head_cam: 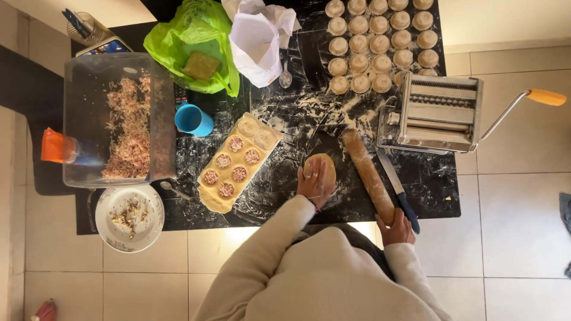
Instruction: Rolling out dough with a rolling pin and using a manual pasta machine to prepare sheets for making filled pasta.
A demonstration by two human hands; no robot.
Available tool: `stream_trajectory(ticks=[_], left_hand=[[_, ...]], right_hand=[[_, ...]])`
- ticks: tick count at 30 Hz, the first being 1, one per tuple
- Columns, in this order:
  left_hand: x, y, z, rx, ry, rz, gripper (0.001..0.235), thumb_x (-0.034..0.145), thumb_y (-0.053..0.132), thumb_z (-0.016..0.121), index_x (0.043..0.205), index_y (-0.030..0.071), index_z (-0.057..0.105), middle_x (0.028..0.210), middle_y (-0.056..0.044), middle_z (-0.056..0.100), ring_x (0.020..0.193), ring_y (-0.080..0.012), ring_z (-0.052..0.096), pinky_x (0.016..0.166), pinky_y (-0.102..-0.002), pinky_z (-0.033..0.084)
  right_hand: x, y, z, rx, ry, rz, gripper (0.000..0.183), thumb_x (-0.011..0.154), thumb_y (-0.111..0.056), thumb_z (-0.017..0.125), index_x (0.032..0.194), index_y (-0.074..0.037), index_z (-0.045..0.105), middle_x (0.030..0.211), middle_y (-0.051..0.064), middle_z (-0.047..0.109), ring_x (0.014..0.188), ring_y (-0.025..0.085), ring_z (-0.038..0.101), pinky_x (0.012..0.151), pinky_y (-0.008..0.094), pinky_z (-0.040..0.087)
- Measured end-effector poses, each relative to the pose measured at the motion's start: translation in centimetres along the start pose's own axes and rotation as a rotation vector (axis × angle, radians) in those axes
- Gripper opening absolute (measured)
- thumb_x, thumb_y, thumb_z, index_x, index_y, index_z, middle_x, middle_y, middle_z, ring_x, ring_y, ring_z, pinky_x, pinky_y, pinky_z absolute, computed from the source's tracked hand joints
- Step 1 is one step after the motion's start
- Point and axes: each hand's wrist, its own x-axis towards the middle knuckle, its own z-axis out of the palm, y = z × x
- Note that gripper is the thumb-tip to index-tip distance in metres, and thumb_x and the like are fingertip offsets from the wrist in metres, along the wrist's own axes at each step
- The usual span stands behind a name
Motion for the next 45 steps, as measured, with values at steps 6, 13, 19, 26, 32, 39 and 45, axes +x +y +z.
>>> stream_trajectory(ticks=[6,13,19,26,32,39,45], left_hand=[[0.4,-2.8,0.3,0.094,-0.032,0.225,0.085,0.101,0.055,0.050,0.166,0.014,0.016,0.175,-0.005,0.013,0.161,-0.0281,0.005,0.124,-0.064,0.008],[0.3,0.6,2.3,0.083,0.088,0.032,0.085,0.098,0.052,0.054,0.164,0.012,0.018,0.173,-0.009,0.012,0.160,-0.0329,0.005,0.121,-0.068,0.008],[1.3,1.8,3.6,0.101,0.210,0.022,0.093,0.096,0.056,0.055,0.166,0.008,0.017,0.174,-0.011,0.011,0.161,-0.0331,0.004,0.122,-0.070,0.011],[-0.3,2.5,-0.2,-0.052,-0.017,-0.139,0.095,0.098,0.063,0.045,0.165,0.009,0.003,0.172,-0.015,0.005,0.159,-0.0329,0.004,0.120,-0.070,0.008],[0.1,-2.4,-3.3,-0.248,0.134,-0.149,0.090,0.104,0.060,0.031,0.164,0.003,-0.003,0.172,-0.022,0.006,0.159,-0.0380,0.006,0.124,-0.062,0.008],[3.0,-4.5,-11.8,-0.247,0.279,-0.101,0.079,0.105,0.048,0.043,0.165,0.008,0.010,0.173,-0.015,0.018,0.161,-0.0327,0.012,0.129,-0.058,0.010],[5.2,-6.1,-8.6,-0.002,-0.022,0.186,0.064,0.106,0.043,0.040,0.162,0.016,0.023,0.169,-0.007,0.022,0.158,-0.0300,0.012,0.124,-0.061,0.006]], right_hand=[[1.8,-3.6,0.9,0.003,-0.130,0.010,0.053,0.089,-0.052,0.077,0.116,-0.013,0.053,0.100,0.016,0.072,0.094,0.041,0.069,0.074,0.055,0.055],[1.2,-2.3,0.4,-0.040,-0.162,0.087,0.059,0.083,-0.053,0.078,0.120,-0.015,0.052,0.098,0.020,0.072,0.087,0.043,0.070,0.070,0.056,0.056],[3.8,-3.0,2.5,0.027,-0.092,-0.021,0.056,0.089,-0.055,0.075,0.114,-0.011,0.050,0.096,0.019,0.074,0.085,0.042,0.072,0.070,0.053,0.056],[2.9,1.7,3.2,0.558,-0.269,0.113,0.049,0.083,-0.042,0.084,0.104,-0.003,0.064,0.082,0.021,0.067,0.066,0.031,0.063,0.060,0.044,0.051],[2.1,4.0,0.0,0.612,-0.290,0.056,0.049,0.080,-0.038,0.086,0.106,-0.001,0.067,0.080,0.020,0.067,0.062,0.029,0.060,0.057,0.043,0.047],[-0.1,1.5,1.8,0.077,-0.361,-0.128,0.069,0.067,-0.060,0.082,0.116,-0.014,0.066,0.082,0.018,0.076,0.076,0.039,0.075,0.067,0.050,0.059],[-0.2,-1.3,2.8,-0.029,-0.540,-0.158,0.072,0.081,-0.067,0.070,0.126,-0.014,0.054,0.086,0.015,0.077,0.081,0.038,0.075,0.072,0.050,0.060]])
